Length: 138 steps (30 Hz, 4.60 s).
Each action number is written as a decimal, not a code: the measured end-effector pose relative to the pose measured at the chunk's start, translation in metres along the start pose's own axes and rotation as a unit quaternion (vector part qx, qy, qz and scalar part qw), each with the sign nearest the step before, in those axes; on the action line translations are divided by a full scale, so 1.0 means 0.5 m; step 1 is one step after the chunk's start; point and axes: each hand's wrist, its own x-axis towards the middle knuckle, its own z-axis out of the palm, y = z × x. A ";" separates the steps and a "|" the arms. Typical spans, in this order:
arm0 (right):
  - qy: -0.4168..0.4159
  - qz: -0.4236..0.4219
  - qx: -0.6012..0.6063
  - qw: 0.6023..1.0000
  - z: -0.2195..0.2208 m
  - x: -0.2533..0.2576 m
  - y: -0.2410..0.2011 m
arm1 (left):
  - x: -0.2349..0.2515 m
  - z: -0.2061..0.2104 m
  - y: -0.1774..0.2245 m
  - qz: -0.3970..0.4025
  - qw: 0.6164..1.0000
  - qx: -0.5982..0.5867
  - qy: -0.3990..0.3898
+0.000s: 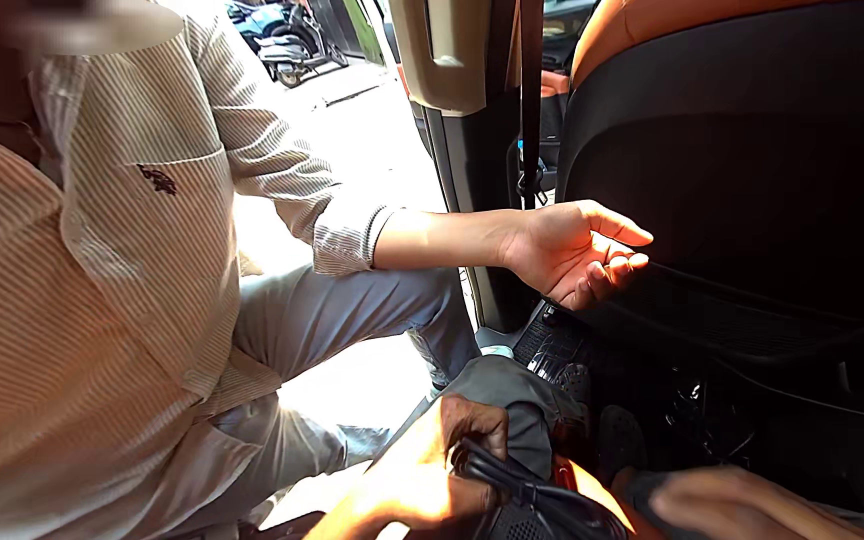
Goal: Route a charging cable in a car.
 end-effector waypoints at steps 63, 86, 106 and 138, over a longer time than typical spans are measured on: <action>-0.096 -0.015 0.379 0.920 0.114 0.148 0.127 | 0.088 0.085 -0.005 -0.179 0.947 -0.227 0.140; 0.070 0.165 0.142 0.974 0.107 0.122 0.095 | 0.062 0.094 0.001 -0.146 0.945 -0.266 0.126; 0.122 -0.142 0.247 0.951 0.135 0.135 0.126 | 0.065 0.080 -0.011 -0.161 0.910 -0.380 0.046; 0.436 -0.084 0.336 0.831 -0.028 0.103 0.101 | 0.080 0.088 -0.055 -0.116 0.947 -0.291 0.076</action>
